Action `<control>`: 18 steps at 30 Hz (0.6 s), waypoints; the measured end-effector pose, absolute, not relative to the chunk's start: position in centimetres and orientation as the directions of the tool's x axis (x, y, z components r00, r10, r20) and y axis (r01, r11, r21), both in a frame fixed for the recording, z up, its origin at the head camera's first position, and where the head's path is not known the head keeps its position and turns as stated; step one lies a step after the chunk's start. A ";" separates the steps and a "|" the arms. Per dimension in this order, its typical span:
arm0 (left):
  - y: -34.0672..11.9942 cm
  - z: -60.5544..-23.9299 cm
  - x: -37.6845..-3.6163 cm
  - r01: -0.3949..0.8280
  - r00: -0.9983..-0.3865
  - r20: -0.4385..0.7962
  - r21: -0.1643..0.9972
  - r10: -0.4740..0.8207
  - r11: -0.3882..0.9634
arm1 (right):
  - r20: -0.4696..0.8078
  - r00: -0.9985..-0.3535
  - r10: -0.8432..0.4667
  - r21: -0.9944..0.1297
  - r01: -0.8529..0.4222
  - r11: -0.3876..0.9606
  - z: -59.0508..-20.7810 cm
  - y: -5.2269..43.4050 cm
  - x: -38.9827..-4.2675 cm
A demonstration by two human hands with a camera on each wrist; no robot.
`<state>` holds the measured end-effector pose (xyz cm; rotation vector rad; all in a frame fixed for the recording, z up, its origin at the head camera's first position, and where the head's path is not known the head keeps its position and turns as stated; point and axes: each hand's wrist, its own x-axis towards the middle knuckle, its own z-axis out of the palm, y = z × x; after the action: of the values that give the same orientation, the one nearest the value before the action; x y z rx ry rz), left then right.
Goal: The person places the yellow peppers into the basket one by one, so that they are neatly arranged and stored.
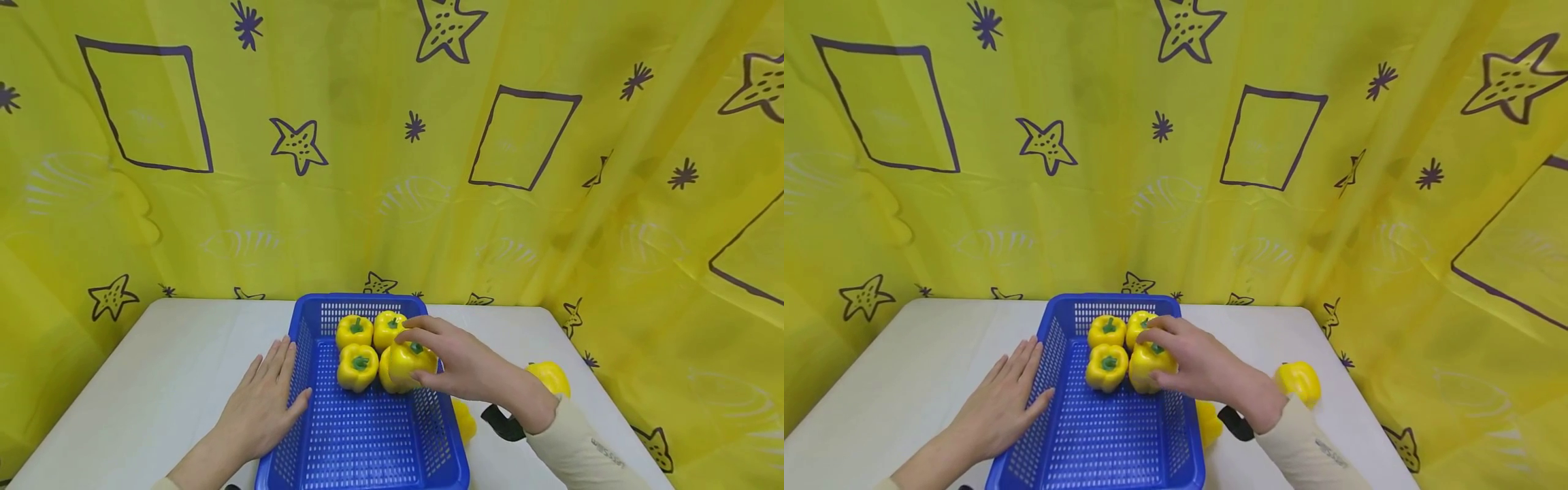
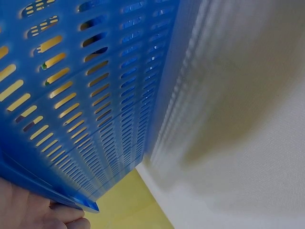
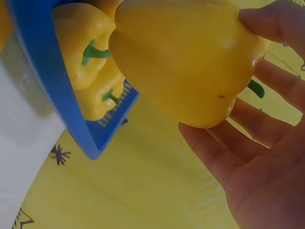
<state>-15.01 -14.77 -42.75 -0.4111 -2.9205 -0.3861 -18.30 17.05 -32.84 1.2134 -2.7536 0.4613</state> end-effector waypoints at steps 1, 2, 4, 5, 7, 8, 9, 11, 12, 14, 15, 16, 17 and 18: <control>-14.8 -42.7 -15.0 0.291 -0.948 0.198 0.231 0.248 0.928 | 0.204 -0.677 -0.707 -0.235 -0.735 0.636 -32.9 16.9 -18.3; -14.8 -42.7 -15.0 0.292 -0.948 0.198 0.230 0.249 0.929 | 0.199 -0.676 -0.709 -0.236 -0.735 0.635 -33.0 16.7 -18.3; -14.8 -42.7 -15.0 0.292 -0.948 0.198 0.229 0.249 0.929 | 0.193 -0.673 -0.714 -0.245 -0.737 0.629 -33.1 16.5 -18.3; -14.8 -42.7 -15.0 0.292 -0.948 0.197 0.228 0.249 0.929 | 0.192 -0.672 -0.715 -0.248 -0.738 0.627 -33.2 16.4 -18.3; -14.7 -42.7 -15.0 0.292 -0.948 0.197 0.227 0.250 0.929 | 0.195 -0.665 -0.721 -0.251 -0.745 0.618 -33.4 16.2 -18.3; -14.7 -42.7 -15.0 0.292 -0.948 0.197 0.226 0.250 0.929 | 0.195 -0.661 -0.725 -0.255 -0.747 0.614 -33.5 16.1 -18.3; -14.7 -42.7 -15.0 0.293 -0.948 0.198 0.226 0.250 0.929 | 0.196 -0.657 -0.728 -0.258 -0.751 0.608 -33.5 16.0 -18.3; -14.7 -42.7 -15.0 0.293 -0.947 0.199 0.225 0.251 0.929 | 0.193 -0.652 -0.733 -0.261 -0.754 0.602 -33.7 15.7 -18.3; -14.7 -42.7 -15.0 0.294 -0.947 0.200 0.225 0.251 0.929 | 0.188 -0.651 -0.736 -0.265 -0.755 0.600 -33.7 15.6 -18.2; -14.7 -42.7 -15.0 0.293 -0.947 0.202 0.225 0.250 0.929 | 0.173 -0.654 -0.736 -0.275 -0.750 0.602 -33.8 15.3 -18.1; -14.7 -42.7 -15.0 0.293 -0.947 0.201 0.224 0.250 0.930 | 0.169 -0.653 -0.738 -0.276 -0.751 0.601 -33.9 15.2 -18.1; -14.7 -42.7 -15.0 0.291 -0.948 0.199 0.225 0.249 0.930 | 0.165 -0.653 -0.739 -0.277 -0.750 0.601 -33.9 15.0 -18.1; -14.7 -42.7 -15.0 0.290 -0.948 0.198 0.224 0.248 0.930 | 0.161 -0.652 -0.741 -0.278 -0.750 0.600 -34.0 14.9 -18.1; -14.7 -42.7 -15.0 0.289 -0.949 0.196 0.224 0.248 0.931 | 0.157 -0.651 -0.742 -0.284 -0.750 0.598 -34.1 14.7 -18.1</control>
<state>-15.01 -14.73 -42.67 -0.4093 -2.9238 -0.3768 -18.07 14.68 -34.10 1.3020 -2.7878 0.5117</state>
